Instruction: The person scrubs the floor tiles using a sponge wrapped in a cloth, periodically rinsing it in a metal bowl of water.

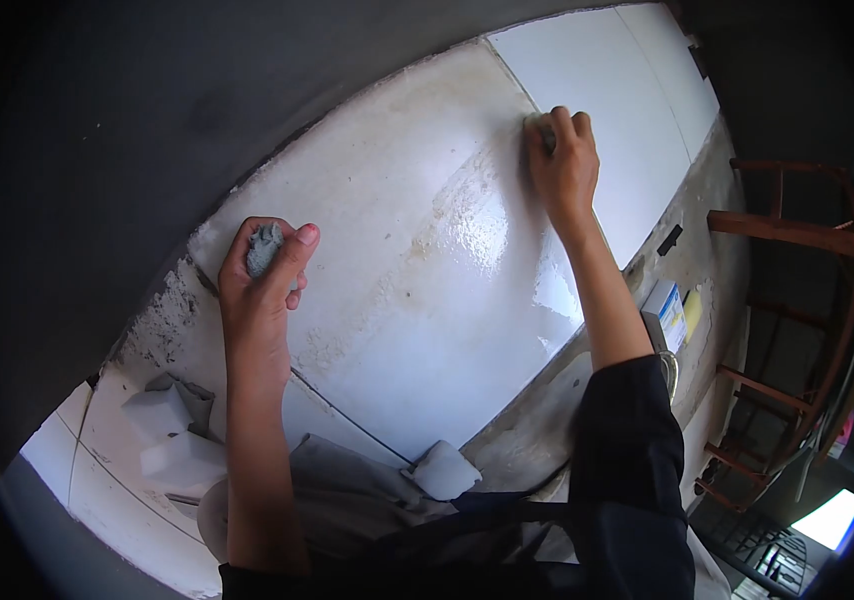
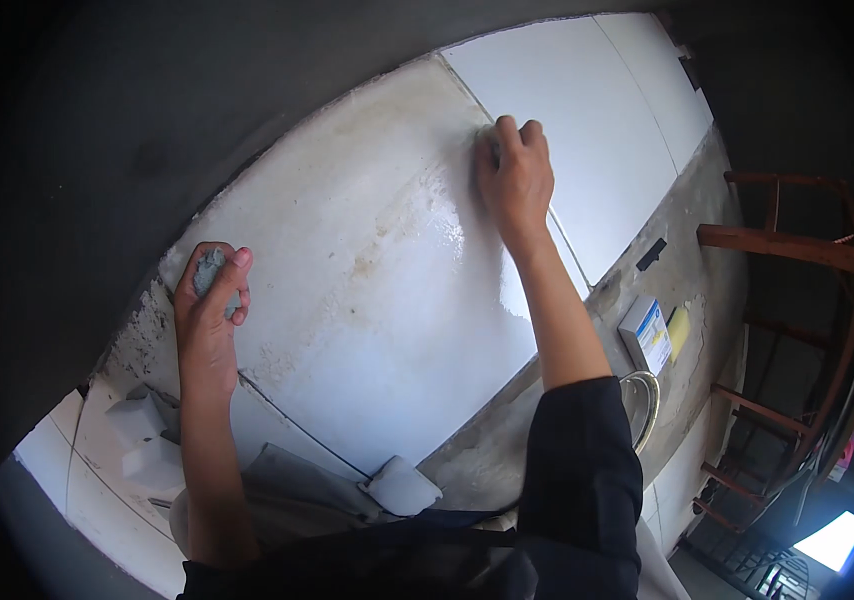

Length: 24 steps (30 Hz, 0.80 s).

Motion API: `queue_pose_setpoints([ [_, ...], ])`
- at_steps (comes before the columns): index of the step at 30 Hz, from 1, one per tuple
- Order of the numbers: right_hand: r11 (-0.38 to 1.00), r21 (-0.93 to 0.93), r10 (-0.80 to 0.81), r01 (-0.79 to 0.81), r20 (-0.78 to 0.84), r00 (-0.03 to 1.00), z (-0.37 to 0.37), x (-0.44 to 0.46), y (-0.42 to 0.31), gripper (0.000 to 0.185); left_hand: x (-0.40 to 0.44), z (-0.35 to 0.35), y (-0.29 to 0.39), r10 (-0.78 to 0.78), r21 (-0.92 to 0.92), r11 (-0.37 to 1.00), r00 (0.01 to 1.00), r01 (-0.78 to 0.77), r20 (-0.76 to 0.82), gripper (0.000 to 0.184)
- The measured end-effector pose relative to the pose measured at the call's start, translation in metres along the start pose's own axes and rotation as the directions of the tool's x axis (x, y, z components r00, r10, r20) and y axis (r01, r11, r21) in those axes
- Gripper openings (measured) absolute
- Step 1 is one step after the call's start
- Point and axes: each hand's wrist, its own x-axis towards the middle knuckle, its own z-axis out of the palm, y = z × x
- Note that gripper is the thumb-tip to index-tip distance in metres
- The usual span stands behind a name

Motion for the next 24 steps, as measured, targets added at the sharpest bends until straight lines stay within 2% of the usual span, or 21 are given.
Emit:
queue_pose_setpoints([
  [2, 0.995, -0.011, 0.095, -0.095, -0.038, 0.995, 0.009, 0.013, 0.006, 0.015, 0.001, 0.0, 0.001, 0.008, -0.013, 1.0, 1.0, -0.008, 0.007, 0.024],
  [5, 1.0, -0.01, 0.013, -0.013, 0.014, 1.0, 0.0, -0.008, -0.008, 0.015, 0.002, 0.0, 0.004, -0.006, 0.017, 1.0, 1.0, 0.005, 0.024, 0.023],
  [8, 0.989, 0.036, -0.148, 0.145, 0.096, 0.984, -0.013, -0.027, -0.012, 0.015, 0.001, -0.001, 0.005, -0.028, 0.033, 0.999, 0.999, 0.028, 0.025, 0.023],
  [10, 0.992, -0.054, -0.107, 0.111, 0.077, 0.991, -0.008, -0.009, 0.0, 0.015, -0.001, 0.0, 0.004, -0.034, 0.039, 0.999, 0.999, 0.032, 0.028, 0.022],
  [14, 0.995, -0.095, 0.023, -0.024, -0.017, 1.0, 0.003, 0.002, -0.006, 0.015, 0.0, -0.001, 0.005, -0.023, 0.043, 0.999, 0.999, 0.022, 0.028, 0.022],
  [19, 0.977, 0.084, -0.202, 0.196, 0.065, 0.977, -0.017, -0.041, -0.03, 0.015, 0.0, -0.001, 0.003, -0.024, 0.039, 0.999, 0.999, 0.023, 0.029, 0.021],
  [20, 0.988, 0.034, -0.152, 0.149, 0.113, 0.982, -0.019, -0.034, -0.027, 0.015, 0.001, -0.001, 0.004, -0.028, 0.048, 0.999, 0.999, 0.026, 0.032, 0.021],
  [22, 0.998, -0.02, -0.066, 0.067, 0.038, 0.997, -0.009, -0.014, -0.015, 0.015, -0.001, -0.001, 0.004, -0.027, 0.053, 0.998, 0.999, 0.025, 0.035, 0.02],
  [23, 0.999, -0.011, 0.036, -0.036, 0.041, 0.998, -0.006, -0.011, -0.016, 0.016, -0.001, -0.002, 0.004, -0.021, 0.049, 0.999, 0.999, 0.019, 0.034, 0.02],
  [24, 0.999, -0.001, 0.038, -0.038, 0.034, 0.999, -0.005, -0.014, -0.024, 0.016, 0.0, -0.003, 0.004, -0.016, 0.043, 0.999, 0.999, 0.015, 0.031, 0.02],
])
